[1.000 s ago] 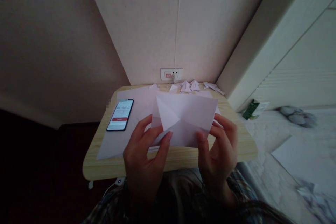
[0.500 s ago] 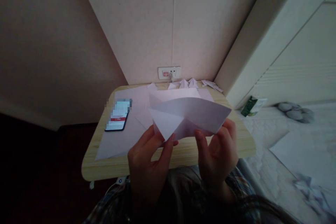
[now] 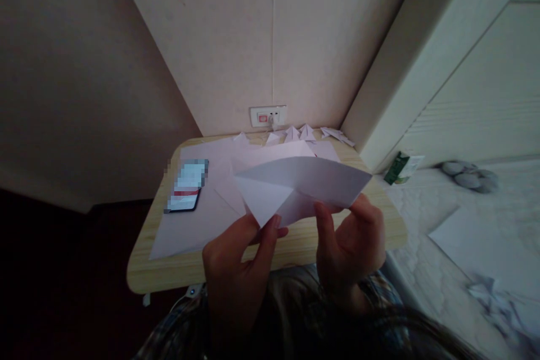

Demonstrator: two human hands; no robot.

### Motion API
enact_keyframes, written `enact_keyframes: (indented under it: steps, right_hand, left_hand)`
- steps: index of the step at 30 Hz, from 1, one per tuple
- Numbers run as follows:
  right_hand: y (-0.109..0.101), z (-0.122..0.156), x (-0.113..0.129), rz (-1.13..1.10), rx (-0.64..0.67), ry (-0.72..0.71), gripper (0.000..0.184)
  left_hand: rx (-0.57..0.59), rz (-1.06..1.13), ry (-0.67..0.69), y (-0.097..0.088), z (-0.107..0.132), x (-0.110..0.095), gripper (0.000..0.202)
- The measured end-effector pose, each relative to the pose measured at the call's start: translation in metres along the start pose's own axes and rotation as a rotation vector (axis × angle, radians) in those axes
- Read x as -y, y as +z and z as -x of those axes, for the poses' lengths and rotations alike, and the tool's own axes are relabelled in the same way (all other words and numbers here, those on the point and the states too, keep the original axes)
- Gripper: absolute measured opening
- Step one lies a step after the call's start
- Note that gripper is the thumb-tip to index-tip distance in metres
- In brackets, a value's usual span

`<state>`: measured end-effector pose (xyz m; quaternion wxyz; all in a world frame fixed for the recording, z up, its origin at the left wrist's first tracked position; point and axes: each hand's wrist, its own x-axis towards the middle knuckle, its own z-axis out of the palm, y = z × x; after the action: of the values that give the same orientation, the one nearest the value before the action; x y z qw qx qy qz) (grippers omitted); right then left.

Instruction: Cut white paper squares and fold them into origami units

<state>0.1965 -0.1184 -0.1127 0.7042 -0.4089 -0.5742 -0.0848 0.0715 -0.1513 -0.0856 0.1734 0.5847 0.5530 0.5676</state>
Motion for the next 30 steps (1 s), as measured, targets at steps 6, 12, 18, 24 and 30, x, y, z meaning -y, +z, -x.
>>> enact_keyframes:
  steps: [6, 12, 18, 24, 30]
  right_hand:
    - [-0.003, -0.005, 0.001, -0.032, -0.014, 0.022, 0.024]
    - [0.0, 0.001, -0.002, -0.074, 0.02, 0.126, 0.024]
    - [0.002, 0.004, -0.002, -0.039, 0.086, 0.266, 0.013]
    - [0.0, 0.0, -0.001, 0.026, 0.142, 0.267, 0.014]
    - [0.0, -0.001, 0.004, 0.05, 0.168, 0.148, 0.015]
  left_hand:
    - [-0.033, 0.065, -0.145, 0.001, 0.001, -0.006, 0.009]
    - [-0.028, 0.027, -0.14, 0.0, 0.0, -0.006, 0.009]
    - [0.037, 0.016, -0.063, 0.002, -0.001, 0.0, 0.008]
    - [0.051, -0.021, -0.033, 0.003, -0.002, 0.003, 0.007]
    - [0.008, -0.043, -0.036, 0.005, -0.003, 0.006, 0.005]
